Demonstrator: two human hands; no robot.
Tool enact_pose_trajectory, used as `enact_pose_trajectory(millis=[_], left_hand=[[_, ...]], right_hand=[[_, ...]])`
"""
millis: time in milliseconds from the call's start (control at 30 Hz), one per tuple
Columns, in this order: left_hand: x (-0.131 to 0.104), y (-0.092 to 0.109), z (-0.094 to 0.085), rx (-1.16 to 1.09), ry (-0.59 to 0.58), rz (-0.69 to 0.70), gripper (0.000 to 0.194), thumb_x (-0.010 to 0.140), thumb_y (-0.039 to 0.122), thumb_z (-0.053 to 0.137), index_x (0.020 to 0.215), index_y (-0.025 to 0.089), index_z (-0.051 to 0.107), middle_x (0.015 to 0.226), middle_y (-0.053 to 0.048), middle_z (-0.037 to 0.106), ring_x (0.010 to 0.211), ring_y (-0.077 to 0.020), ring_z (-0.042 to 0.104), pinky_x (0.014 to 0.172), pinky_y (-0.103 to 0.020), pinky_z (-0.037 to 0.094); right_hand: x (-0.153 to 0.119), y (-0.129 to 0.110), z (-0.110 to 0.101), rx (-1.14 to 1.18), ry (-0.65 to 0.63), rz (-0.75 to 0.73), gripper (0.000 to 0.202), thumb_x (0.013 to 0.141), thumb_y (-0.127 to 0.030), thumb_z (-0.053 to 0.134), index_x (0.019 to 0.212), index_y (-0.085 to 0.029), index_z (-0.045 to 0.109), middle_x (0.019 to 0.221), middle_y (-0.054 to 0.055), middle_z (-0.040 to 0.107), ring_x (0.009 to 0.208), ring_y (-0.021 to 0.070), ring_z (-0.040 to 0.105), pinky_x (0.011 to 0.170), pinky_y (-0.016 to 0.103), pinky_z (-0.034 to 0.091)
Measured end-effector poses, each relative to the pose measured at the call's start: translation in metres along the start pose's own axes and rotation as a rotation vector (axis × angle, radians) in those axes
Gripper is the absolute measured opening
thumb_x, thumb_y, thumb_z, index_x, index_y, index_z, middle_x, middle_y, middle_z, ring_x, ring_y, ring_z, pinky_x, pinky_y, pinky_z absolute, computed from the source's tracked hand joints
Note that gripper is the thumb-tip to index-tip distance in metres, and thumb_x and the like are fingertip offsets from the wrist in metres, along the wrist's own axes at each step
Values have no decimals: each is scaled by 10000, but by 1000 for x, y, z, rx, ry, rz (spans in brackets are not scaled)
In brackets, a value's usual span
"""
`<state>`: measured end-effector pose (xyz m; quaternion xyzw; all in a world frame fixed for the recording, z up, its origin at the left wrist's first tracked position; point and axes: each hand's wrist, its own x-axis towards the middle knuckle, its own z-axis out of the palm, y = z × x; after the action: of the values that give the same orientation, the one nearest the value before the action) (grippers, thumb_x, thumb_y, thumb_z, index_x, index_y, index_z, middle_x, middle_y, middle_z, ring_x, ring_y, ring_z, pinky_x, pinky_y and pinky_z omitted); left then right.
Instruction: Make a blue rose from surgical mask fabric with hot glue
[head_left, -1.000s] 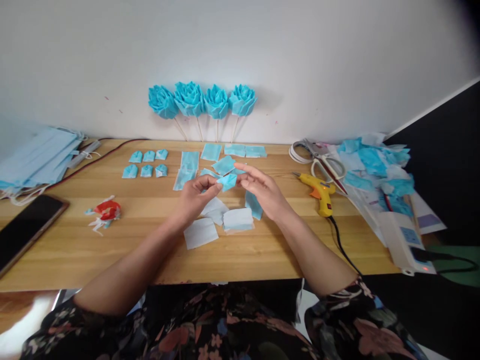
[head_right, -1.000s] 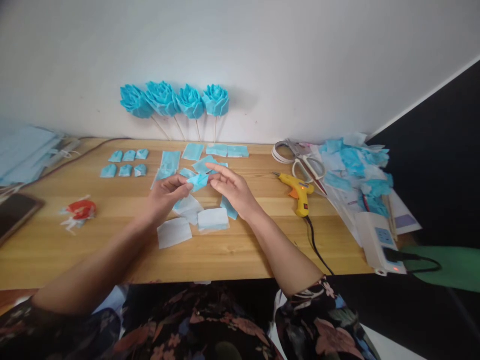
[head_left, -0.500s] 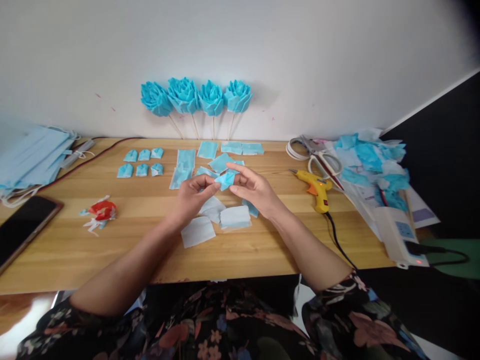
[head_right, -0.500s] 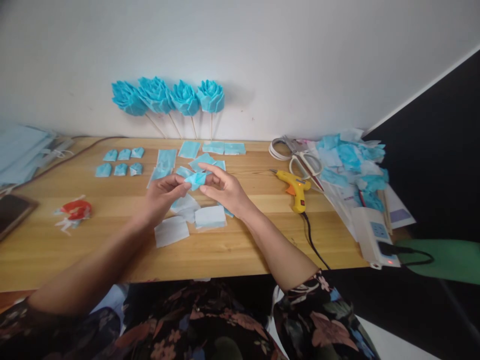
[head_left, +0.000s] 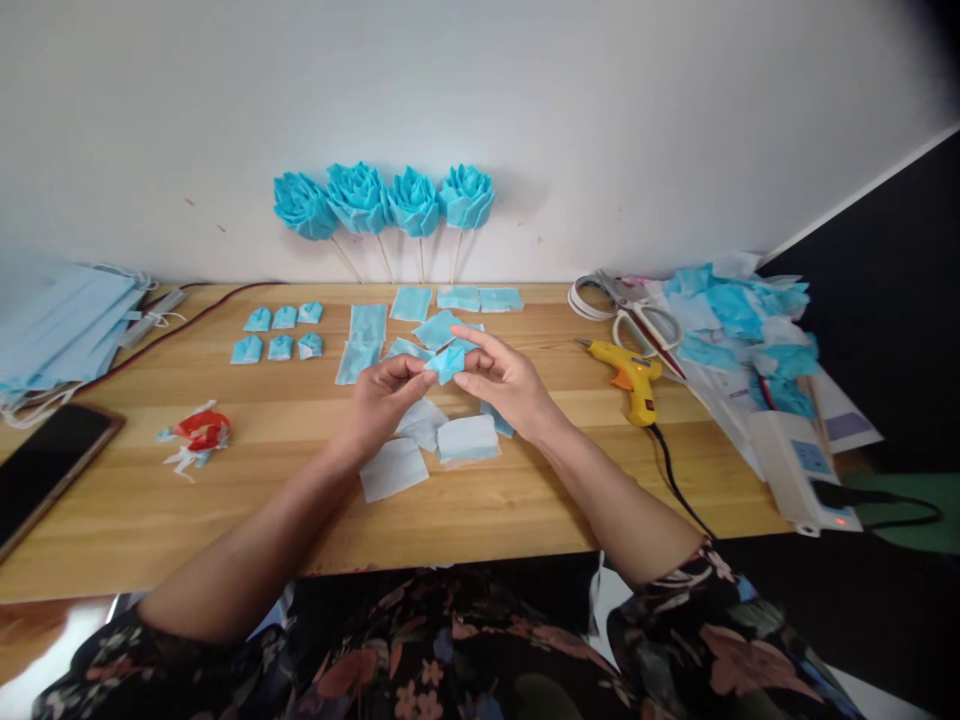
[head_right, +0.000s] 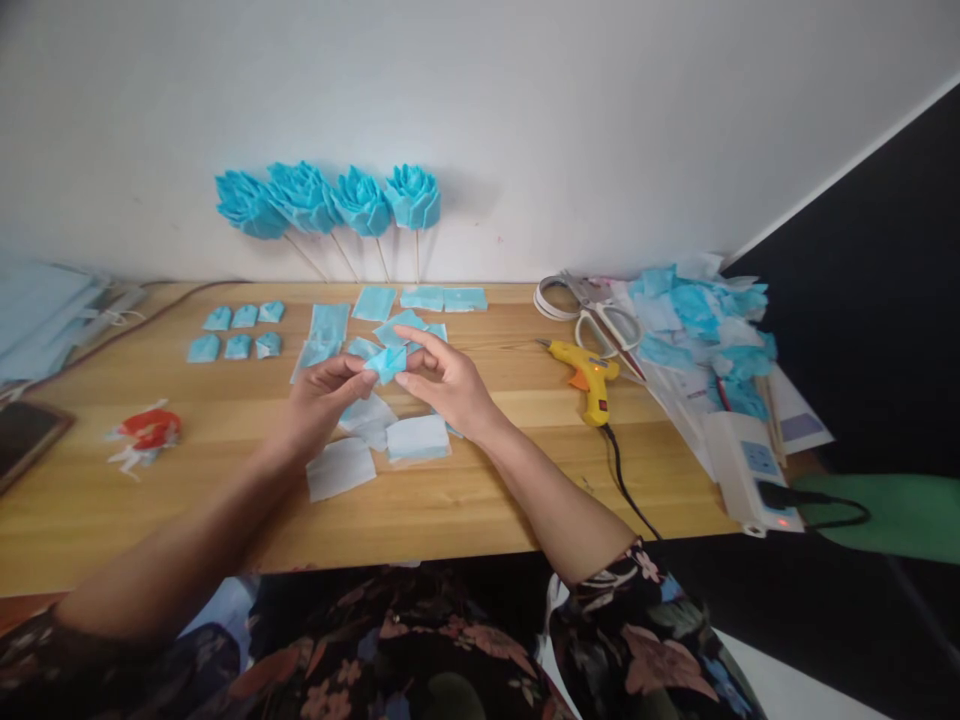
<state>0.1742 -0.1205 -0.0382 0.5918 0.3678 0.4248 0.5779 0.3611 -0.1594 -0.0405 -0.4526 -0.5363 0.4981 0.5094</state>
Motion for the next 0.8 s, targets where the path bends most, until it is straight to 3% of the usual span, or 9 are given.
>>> enact_pose_trajectory(millis=[300, 633, 800], left_hand=[[0, -5, 0, -9, -4, 1, 262, 752, 426, 786, 726, 185, 685, 607, 31, 555, 578, -96, 434, 592, -248, 381], [-3, -13, -3, 44, -50, -27, 236, 801, 405, 752, 768, 177, 701, 742, -14, 649, 659, -118, 524, 606, -242, 408], [-1, -7, -1, 44, 3, -23, 258, 779, 413, 751, 726, 176, 662, 688, 6, 605, 632, -110, 490, 614, -247, 402]], right_hand=[[0, -1, 3, -74, 10, -76, 627, 810, -214, 669, 1418, -268, 527, 781, -38, 563, 771, 124, 553, 814, 313, 468], [-1, -4, 6, -213, 56, -55, 706, 773, -172, 615, 1462, -272, 492, 725, -54, 496, 686, 120, 510, 747, 297, 462], [0, -2, 4, -147, 35, -31, 634, 806, -231, 658, 1428, -252, 533, 784, -38, 576, 734, 118, 553, 772, 288, 477]])
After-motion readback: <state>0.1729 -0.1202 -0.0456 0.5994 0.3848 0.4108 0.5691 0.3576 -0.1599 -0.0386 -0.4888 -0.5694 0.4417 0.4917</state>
